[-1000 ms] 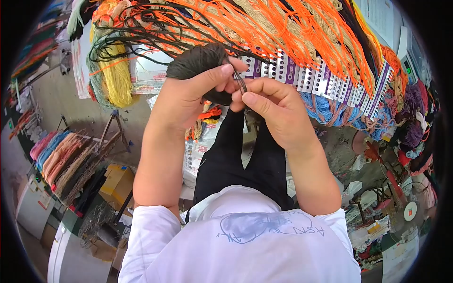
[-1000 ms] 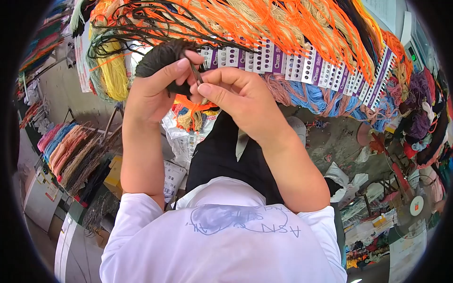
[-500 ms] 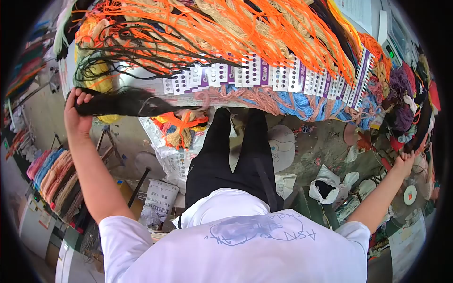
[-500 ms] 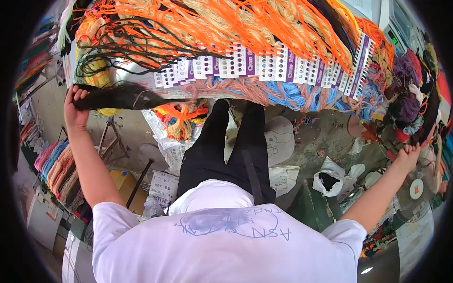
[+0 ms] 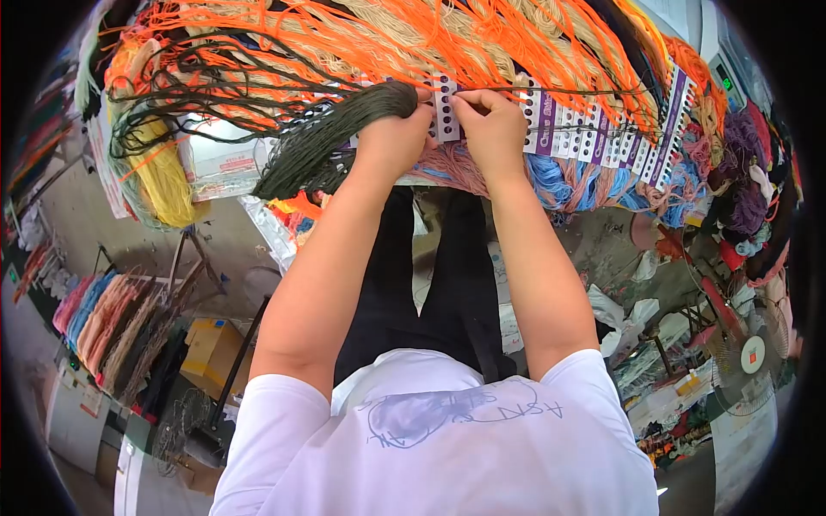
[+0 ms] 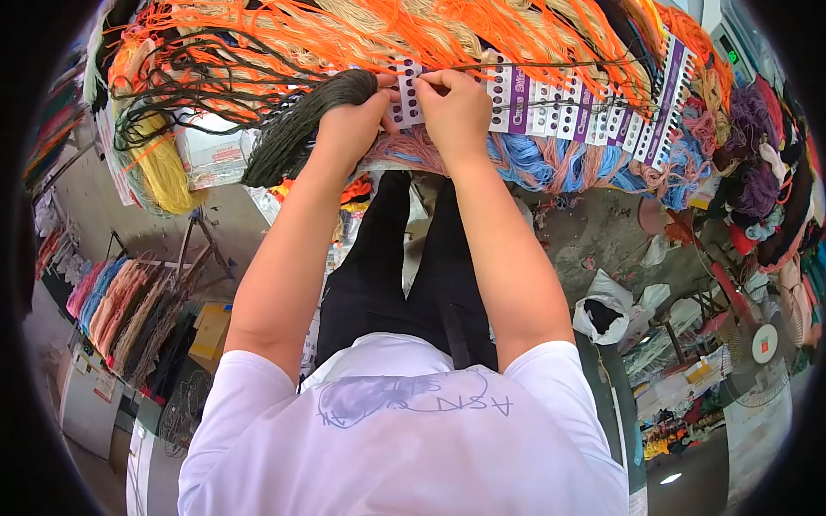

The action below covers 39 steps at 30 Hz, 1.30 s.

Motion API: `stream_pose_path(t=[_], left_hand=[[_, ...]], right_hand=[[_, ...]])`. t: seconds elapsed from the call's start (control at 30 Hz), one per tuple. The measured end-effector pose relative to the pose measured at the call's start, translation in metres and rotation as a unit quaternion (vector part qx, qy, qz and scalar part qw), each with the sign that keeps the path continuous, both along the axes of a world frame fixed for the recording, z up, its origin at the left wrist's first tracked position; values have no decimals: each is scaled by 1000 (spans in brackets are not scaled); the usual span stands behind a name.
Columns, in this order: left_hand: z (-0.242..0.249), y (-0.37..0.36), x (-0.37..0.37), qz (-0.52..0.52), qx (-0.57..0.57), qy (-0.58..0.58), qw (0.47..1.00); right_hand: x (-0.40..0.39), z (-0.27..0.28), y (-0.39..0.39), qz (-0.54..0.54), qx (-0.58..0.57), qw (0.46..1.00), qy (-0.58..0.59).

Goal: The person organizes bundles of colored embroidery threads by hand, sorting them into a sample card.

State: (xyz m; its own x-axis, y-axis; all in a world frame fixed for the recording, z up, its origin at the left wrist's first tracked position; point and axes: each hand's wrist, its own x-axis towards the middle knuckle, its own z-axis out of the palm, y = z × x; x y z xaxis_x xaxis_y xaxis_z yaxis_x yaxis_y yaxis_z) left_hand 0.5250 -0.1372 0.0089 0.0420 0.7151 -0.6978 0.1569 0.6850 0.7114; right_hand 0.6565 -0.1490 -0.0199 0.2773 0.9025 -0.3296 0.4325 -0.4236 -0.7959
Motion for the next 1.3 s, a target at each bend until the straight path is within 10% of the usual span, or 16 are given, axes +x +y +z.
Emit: stream_pose_path(t=[0.63,0.77,0.87,0.97,1.1,1.23,1.3], left_hand=[[-23,16,4,18,-99,-44,994],[-14,14,-16,86,122,-32,988],[10,13,-52,262,44,-163,950],[14,9,-80,217,40,-536,815],[31,17,-42,132,-11,-367,921],[-7,16,-9,-145,225,-47,962],[-11,13,-10,-75,272,17,959]], right_hand=[[4,6,-16,31,132,990,37],[10,25,-5,133,102,981,-100],[21,18,3,214,111,941,-238],[27,20,8,223,150,923,-275],[25,29,13,225,315,885,-261],[19,31,7,238,261,921,-163],[20,23,7,223,185,950,-115]])
